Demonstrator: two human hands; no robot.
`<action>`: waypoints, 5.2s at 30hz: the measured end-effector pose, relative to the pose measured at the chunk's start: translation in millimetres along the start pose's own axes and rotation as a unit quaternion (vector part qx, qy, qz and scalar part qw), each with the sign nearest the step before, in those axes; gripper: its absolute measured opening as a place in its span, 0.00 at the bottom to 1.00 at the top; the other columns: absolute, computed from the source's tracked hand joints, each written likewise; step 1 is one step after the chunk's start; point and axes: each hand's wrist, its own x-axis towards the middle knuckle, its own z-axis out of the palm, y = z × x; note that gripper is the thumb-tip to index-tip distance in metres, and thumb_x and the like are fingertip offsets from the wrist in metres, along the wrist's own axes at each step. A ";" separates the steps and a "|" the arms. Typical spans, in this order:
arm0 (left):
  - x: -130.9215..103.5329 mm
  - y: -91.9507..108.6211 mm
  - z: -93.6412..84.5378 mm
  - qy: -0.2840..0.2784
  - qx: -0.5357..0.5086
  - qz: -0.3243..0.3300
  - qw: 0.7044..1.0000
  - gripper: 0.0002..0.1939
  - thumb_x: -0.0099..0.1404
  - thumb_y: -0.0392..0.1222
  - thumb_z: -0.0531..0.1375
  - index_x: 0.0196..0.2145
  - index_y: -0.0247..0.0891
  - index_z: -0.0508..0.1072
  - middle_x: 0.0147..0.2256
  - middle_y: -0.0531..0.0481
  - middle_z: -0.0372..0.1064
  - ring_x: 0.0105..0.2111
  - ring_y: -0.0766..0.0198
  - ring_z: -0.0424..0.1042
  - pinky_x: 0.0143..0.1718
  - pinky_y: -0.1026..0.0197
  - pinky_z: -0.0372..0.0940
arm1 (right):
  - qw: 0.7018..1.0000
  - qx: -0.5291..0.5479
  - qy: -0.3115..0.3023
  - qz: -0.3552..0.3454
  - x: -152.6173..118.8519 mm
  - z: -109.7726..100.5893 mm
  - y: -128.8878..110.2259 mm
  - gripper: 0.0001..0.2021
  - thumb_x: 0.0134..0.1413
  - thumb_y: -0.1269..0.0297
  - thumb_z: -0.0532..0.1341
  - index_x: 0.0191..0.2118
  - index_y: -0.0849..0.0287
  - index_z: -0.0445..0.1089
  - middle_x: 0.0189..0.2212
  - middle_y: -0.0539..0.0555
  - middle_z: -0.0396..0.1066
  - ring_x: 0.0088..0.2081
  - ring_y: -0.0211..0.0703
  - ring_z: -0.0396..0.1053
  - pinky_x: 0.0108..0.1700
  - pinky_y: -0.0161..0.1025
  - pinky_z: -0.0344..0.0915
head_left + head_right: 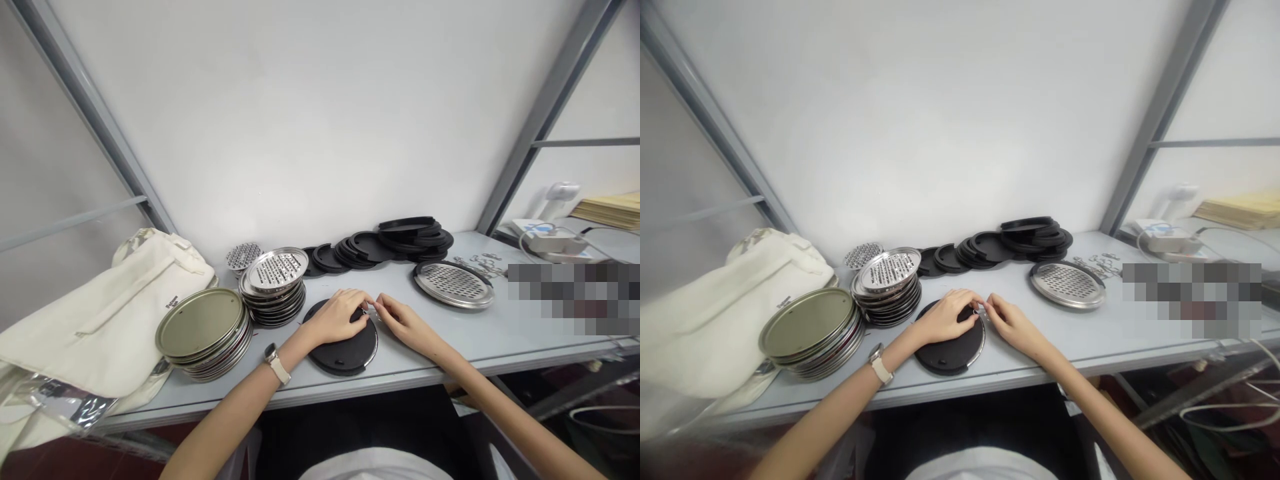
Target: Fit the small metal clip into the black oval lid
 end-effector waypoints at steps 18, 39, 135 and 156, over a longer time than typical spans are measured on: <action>0.6 -8.1 6.4 0.032 0.006 -0.003 0.999 0.10 0.66 0.29 0.48 0.43 0.37 0.63 0.42 0.48 0.65 0.44 0.61 0.65 0.49 0.58 0.59 | 0.998 0.011 -0.060 -0.015 -0.5 3.6 6.6 0.11 0.62 0.56 0.50 0.33 0.57 0.57 0.20 0.43 0.51 0.23 0.35 0.50 0.27 0.33 0.51; -1.4 -4.2 6.8 0.065 -0.032 -0.036 0.997 0.10 0.65 0.29 0.48 0.42 0.38 0.63 0.42 0.47 0.62 0.40 0.63 0.67 0.43 0.61 0.64 | 0.997 -0.053 -0.048 -0.021 1.3 2.0 4.9 0.14 0.65 0.57 0.46 0.31 0.57 0.59 0.22 0.46 0.58 0.26 0.36 0.58 0.31 0.34 0.56; -1.1 2.1 3.1 0.016 0.003 -0.015 1.000 0.19 0.60 0.33 0.57 0.48 0.39 0.59 0.41 0.49 0.68 0.43 0.60 0.68 0.50 0.57 0.57 | 0.995 -0.064 -0.080 -0.008 0.1 2.2 8.4 0.17 0.64 0.56 0.46 0.28 0.60 0.60 0.21 0.47 0.58 0.24 0.35 0.55 0.28 0.33 0.52; -1.0 0.5 4.2 0.014 0.004 -0.010 1.000 0.19 0.60 0.33 0.57 0.48 0.39 0.59 0.42 0.49 0.69 0.43 0.61 0.69 0.50 0.57 0.56 | 0.996 -0.064 -0.069 -0.005 0.0 2.9 8.8 0.15 0.62 0.58 0.47 0.26 0.59 0.58 0.20 0.45 0.55 0.23 0.34 0.52 0.26 0.33 0.50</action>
